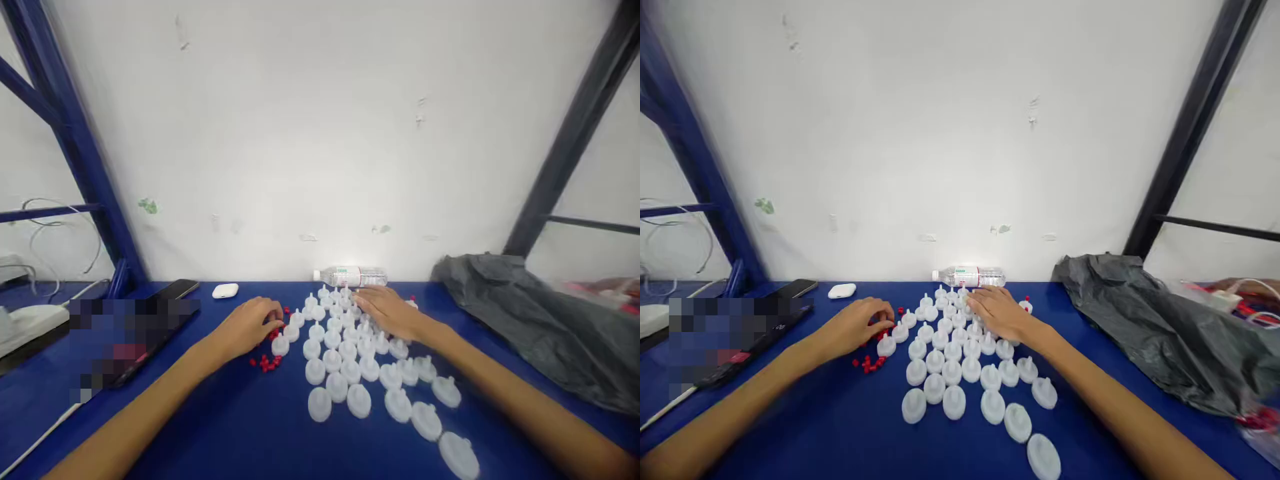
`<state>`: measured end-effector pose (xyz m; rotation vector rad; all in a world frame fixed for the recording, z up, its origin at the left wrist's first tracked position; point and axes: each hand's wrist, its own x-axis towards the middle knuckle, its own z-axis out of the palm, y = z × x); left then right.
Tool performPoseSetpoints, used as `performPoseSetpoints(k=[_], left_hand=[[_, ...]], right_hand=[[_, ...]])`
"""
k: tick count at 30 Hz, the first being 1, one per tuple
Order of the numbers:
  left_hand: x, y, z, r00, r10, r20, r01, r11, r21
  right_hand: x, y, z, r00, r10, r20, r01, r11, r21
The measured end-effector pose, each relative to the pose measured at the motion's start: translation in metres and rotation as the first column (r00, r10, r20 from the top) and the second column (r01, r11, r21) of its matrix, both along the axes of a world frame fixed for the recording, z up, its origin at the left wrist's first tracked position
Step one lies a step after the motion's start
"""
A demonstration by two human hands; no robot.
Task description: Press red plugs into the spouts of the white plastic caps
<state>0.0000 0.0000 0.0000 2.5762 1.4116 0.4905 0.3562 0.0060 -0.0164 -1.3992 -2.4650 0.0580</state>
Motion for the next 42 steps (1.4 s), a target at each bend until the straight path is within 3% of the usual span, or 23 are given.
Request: performPoseSetpoints(k=[11, 26, 42], left_hand=[[-0.002, 0.002, -0.005, 1.000, 0.016, 0.027, -0.016, 1.000, 0.012], [0.000, 0.001, -0.006, 0.998, 0.022, 0.055, -0.024, 0.999, 0.030], [0.000, 0.003, -0.007, 0.991, -0.061, 0.118, 0.046, 0.990, 0.131]], right_hand=[[-0.002, -0.010, 0.012, 0.998, 0.048, -0.042, -0.041, 0.988, 0.146], [-0.004, -0.026, 0.024, 0.995, 0.090, -0.031, -0.070, 0.914, 0.399], [-0.013, -0.035, 0.026, 0.985, 0.144, 0.090, -0.169, 0.880, 0.444]])
